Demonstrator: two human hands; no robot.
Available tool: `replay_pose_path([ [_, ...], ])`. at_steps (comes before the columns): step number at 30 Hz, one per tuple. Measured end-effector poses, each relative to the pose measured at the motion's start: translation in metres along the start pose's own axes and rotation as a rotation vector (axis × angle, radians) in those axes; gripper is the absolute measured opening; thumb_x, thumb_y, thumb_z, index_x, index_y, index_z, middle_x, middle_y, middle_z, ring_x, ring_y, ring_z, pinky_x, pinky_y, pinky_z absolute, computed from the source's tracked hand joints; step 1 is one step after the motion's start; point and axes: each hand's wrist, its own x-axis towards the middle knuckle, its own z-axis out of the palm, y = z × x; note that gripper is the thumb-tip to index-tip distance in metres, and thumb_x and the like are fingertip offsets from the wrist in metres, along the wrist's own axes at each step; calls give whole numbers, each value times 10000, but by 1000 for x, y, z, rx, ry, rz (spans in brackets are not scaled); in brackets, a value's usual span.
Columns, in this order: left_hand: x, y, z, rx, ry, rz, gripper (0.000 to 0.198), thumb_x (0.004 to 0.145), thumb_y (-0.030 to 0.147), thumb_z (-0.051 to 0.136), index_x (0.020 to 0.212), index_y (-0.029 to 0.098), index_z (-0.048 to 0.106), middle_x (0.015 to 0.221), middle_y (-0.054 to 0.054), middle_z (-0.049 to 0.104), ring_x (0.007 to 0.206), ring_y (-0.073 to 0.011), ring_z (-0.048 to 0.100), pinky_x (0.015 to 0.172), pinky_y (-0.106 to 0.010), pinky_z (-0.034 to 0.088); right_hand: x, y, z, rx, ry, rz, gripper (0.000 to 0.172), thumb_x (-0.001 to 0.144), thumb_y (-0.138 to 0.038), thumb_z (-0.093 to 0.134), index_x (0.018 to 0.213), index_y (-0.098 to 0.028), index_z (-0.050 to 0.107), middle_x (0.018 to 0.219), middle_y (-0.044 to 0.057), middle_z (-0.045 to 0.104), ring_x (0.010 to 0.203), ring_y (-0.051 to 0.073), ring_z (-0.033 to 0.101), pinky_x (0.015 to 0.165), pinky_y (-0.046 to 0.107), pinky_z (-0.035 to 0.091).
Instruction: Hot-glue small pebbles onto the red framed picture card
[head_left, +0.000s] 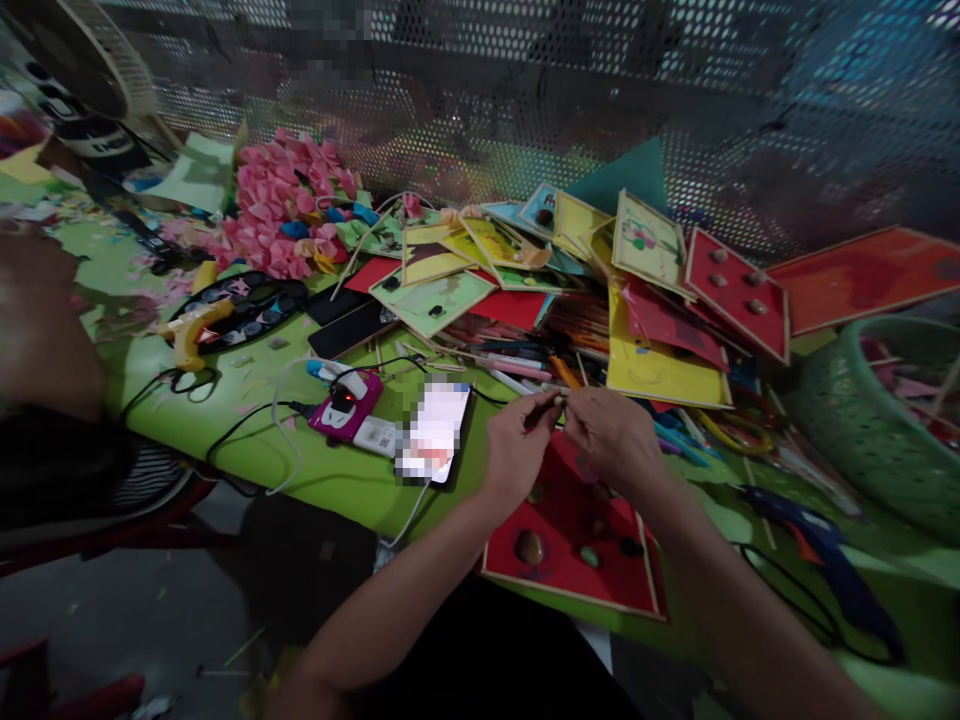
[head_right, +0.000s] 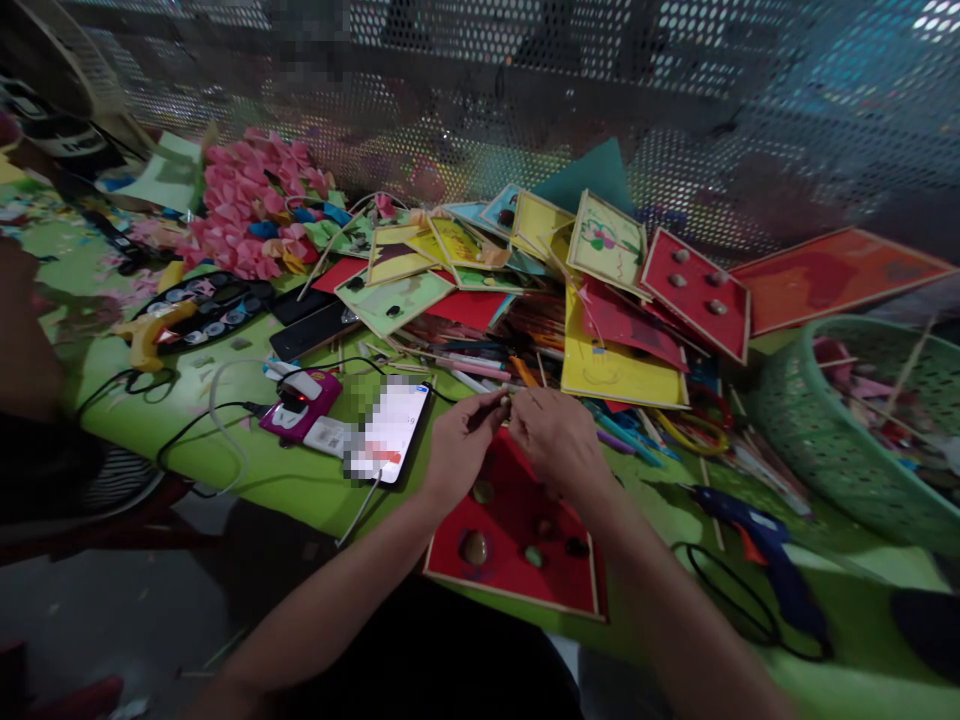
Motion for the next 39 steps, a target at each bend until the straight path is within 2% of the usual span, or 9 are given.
replay_pose_path([
  [3,1,0,1,-94,-13,-34,231,871,176,630,1064,182,756,1100,-75,768,998,-200,702,942,-340,518,2,-2,-2,97,46,64,230,899,-133,435,687,-214,475,672,46,563,644,193,515,635,317,327],
  [10,8,-4,5,-573,-13,-301,276,727,312,793,967,178,776,948,-61,783,888,-210,717,935,-376,529,5,-1,-8,437,26,223,249,925,-200,427,676,-215,436,647,-3,527,584,146,482,579,266,336],
  [18,8,-1,5,-751,43,-420,341,617,266,852,938,175,780,938,-53,778,822,-165,702,855,-302,516,-2,4,-4,708,-29,392,284,983,-302,423,721,-209,481,671,-18,497,635,148,474,610,270,342],
  [23,8,1,3,-761,53,-418,355,632,253,853,970,181,769,962,-51,774,847,-169,705,859,-301,507,-2,4,-2,737,-38,430,295,977,-336,442,731,-204,537,681,-9,535,657,156,506,627,275,359],
  [26,8,0,2,-745,78,-393,340,645,244,853,967,179,763,970,-53,770,873,-165,703,893,-300,495,-1,5,1,855,-29,525,275,964,-356,454,777,-203,586,721,1,595,669,160,546,622,266,395],
  [32,8,-1,2,-759,113,-356,320,644,243,857,936,168,750,928,-42,753,818,-141,682,899,-312,494,-4,18,11,785,35,693,374,940,-437,503,645,-209,529,557,-20,521,535,141,456,546,264,341],
  [35,8,-2,2,-737,95,-340,327,646,255,857,943,168,750,936,-43,747,834,-143,674,923,-322,487,-3,23,14,749,31,678,142,843,-327,592,859,-201,657,739,4,668,593,156,522,599,274,389],
  [37,8,-2,2,-712,90,-324,330,651,260,855,952,171,751,958,-48,746,857,-151,673,942,-334,481,-2,22,14,735,24,638,241,802,-255,593,1021,-206,679,916,29,721,682,174,584,669,293,434],
  [39,8,-3,3,-685,87,-316,336,654,260,851,964,175,752,975,-51,745,877,-162,675,955,-348,478,0,18,11,778,9,588,238,843,-262,562,1038,-210,688,978,43,726,771,191,622,723,309,457],
])
